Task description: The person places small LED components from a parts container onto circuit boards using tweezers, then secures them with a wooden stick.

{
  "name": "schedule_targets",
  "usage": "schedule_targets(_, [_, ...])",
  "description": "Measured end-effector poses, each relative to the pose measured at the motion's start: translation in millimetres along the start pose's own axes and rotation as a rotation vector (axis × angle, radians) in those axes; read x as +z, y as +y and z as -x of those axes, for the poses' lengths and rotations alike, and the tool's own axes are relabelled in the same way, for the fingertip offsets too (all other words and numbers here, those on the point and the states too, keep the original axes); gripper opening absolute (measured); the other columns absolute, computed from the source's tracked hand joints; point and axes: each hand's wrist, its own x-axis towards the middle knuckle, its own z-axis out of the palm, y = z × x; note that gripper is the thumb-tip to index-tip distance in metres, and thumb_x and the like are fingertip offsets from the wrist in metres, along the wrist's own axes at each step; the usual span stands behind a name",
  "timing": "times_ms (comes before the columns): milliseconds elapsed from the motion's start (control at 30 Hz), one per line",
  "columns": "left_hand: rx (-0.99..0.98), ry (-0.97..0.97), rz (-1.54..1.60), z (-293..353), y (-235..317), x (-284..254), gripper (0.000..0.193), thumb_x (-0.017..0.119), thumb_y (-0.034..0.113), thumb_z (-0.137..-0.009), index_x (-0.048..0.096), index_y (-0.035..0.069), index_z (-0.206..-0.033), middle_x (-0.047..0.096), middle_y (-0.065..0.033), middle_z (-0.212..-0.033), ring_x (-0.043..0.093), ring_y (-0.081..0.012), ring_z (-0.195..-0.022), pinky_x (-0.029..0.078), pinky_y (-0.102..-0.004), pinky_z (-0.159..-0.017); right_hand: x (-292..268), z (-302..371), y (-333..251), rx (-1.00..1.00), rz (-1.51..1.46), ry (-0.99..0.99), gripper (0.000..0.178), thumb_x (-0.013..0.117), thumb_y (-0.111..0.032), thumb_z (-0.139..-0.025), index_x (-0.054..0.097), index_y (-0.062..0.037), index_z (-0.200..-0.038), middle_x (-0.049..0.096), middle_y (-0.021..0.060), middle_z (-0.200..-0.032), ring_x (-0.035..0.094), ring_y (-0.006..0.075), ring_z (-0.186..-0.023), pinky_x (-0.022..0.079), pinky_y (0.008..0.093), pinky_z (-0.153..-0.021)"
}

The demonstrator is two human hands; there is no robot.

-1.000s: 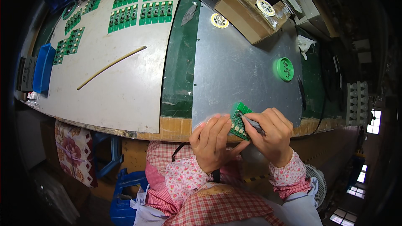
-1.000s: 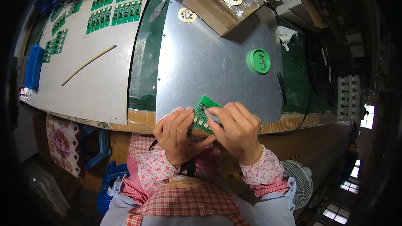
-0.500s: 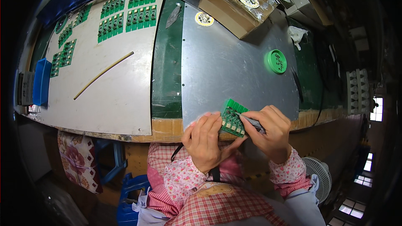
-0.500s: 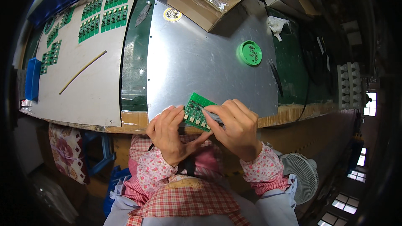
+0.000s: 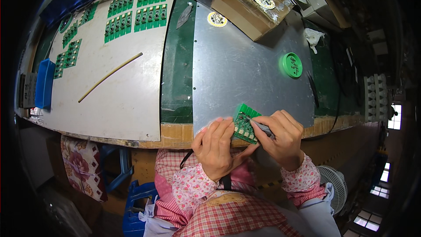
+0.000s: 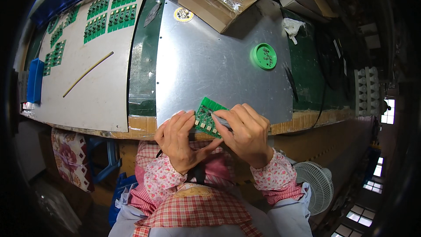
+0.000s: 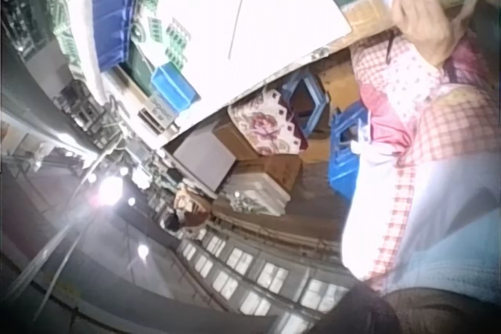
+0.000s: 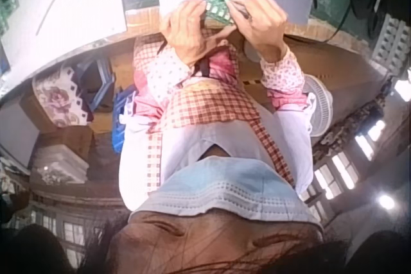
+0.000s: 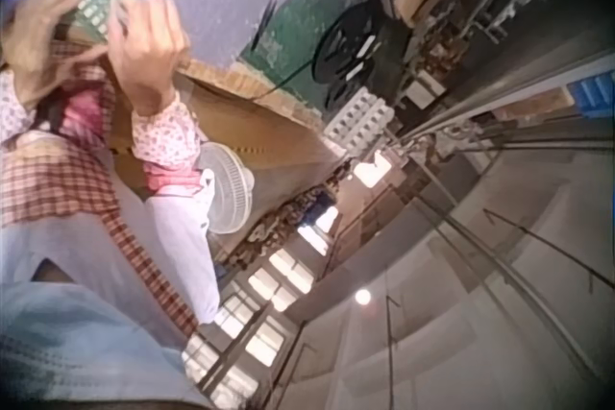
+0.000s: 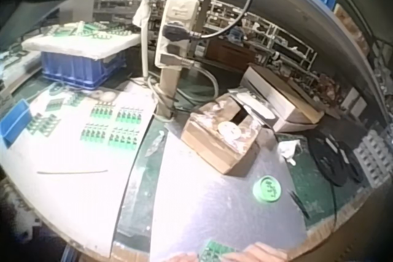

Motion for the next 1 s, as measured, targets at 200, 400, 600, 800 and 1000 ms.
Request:
schedule_targets(200, [0.001, -0.006, 0.012, -0.3, -0.6, 1.2, 0.064, 0.077, 0.053, -0.077, 0.06, 0.006, -0.118, 0.066, -0.0065, -0.119, 0.062, -0.0212, -0.112, 0.034, -0.0375, -0.101, -0.9, -0.4, 0.8, 0.001, 0.019, -0.018, 0.015, 0.078, 0.001, -0.07, 0.07, -0.0025, -0.082, 0.06, 0.0069, -0.067, 0.055, 0.0215, -0.056, 0.042, 0.0325, -0.049])
schedule_targets(400, [0.011, -0.001, 0.019, -2.5, 0.4, -0.9, 0.077, 0.088, 0.049, -0.064, 0.057, 0.005, -0.119, 0.064, -0.0077, -0.12, 0.061, -0.025, -0.112, 0.034, -0.0378, -0.099, -6.7, -4.7, -1.4, -0.023, 0.036, -0.074, 0.015, 0.076, -0.003, -0.073, 0.067, -0.003, -0.085, 0.06, 0.0076, -0.072, 0.059, 0.0231, -0.061, 0.046, 0.0342, -0.052])
schedule_targets(600, [0.009, 0.002, 0.022, -0.7, 0.0, 0.9, 0.077, 0.088, 0.048, -0.064, 0.058, 0.004, -0.118, 0.064, -0.0082, -0.12, 0.061, -0.0253, -0.112, 0.033, -0.0377, -0.099, -13.0, -0.7, -3.7, 0.034, 0.022, -0.072, 0.013, 0.075, -0.003, -0.074, 0.066, -0.003, -0.084, 0.06, 0.0078, -0.071, 0.059, 0.0231, -0.061, 0.046, 0.0344, -0.051])
schedule_targets(800, [0.01, -0.012, 0.026, -2.0, 1.0, -0.7, 0.076, 0.089, 0.047, -0.064, 0.058, 0.004, -0.118, 0.064, -0.0087, -0.119, 0.061, -0.0255, -0.112, 0.033, -0.0381, -0.099, -13.3, -2.0, -3.2, 0.024, 0.006, -0.068, 0.013, 0.075, -0.003, -0.074, 0.066, -0.002, -0.084, 0.061, 0.0082, -0.071, 0.059, 0.023, -0.061, 0.047, 0.0342, -0.051])
schedule_targets(1000, [0.009, -0.016, 0.039, -0.2, -0.8, 0.3, 0.076, 0.089, 0.047, -0.064, 0.058, 0.004, -0.119, 0.064, -0.0086, -0.12, 0.061, -0.0254, -0.113, 0.033, -0.038, -0.1, -7.6, -1.6, -2.3, 0.018, 0.008, -0.074, 0.013, 0.076, -0.003, -0.074, 0.066, -0.002, -0.083, 0.061, 0.0084, -0.072, 0.06, 0.0231, -0.061, 0.047, 0.034, -0.051])
